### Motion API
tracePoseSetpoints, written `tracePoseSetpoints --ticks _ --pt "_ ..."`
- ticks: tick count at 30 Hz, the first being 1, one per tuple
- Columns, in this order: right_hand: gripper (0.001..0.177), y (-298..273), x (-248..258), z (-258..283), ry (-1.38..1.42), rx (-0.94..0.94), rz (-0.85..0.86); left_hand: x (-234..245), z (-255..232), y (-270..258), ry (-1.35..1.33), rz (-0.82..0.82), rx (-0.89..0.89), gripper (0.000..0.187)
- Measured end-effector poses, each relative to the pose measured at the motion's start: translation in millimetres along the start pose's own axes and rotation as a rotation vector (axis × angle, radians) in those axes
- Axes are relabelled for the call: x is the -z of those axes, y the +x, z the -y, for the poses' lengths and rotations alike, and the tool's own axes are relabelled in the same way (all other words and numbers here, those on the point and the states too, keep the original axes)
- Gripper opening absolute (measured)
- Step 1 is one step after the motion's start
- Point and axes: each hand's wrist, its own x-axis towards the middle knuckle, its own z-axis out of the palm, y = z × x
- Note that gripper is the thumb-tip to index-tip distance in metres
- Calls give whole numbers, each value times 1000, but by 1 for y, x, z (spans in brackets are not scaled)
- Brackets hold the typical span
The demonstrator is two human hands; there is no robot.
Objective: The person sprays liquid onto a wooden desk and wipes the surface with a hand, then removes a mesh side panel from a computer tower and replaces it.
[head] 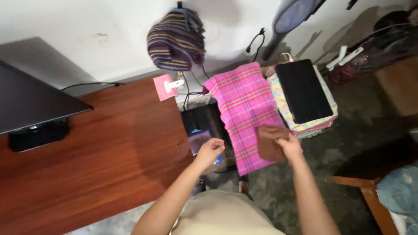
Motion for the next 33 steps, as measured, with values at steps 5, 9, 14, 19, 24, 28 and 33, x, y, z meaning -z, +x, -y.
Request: tracePoseSetpoints --ticks 5,9,14,19,24,28,33 --pt "34 67 45 -31 -58 -230 61 -35 4 62 254 -97 299 69" --pt "36 107 42 -28 -433 -177 179 -62 -28 69 302 -148 563 64" --pt "35 119 42 -13 -476 -177 278 -79 -47 56 297 -407 449 44" --pt "38 109 59 -7 -404 -118 425 -102 -62 29 192 -545 317 37" --pt "43 87 81 -14 -261 -281 544 -110 -64 2 -360 -434 351 54" --pt "40 107 72 -2 113 -450 468 -96 -80 26 -662 -611 371 54" --pt "43 147 40 45 343 -647 368 -76 -101 58 -775 -431 370 52"
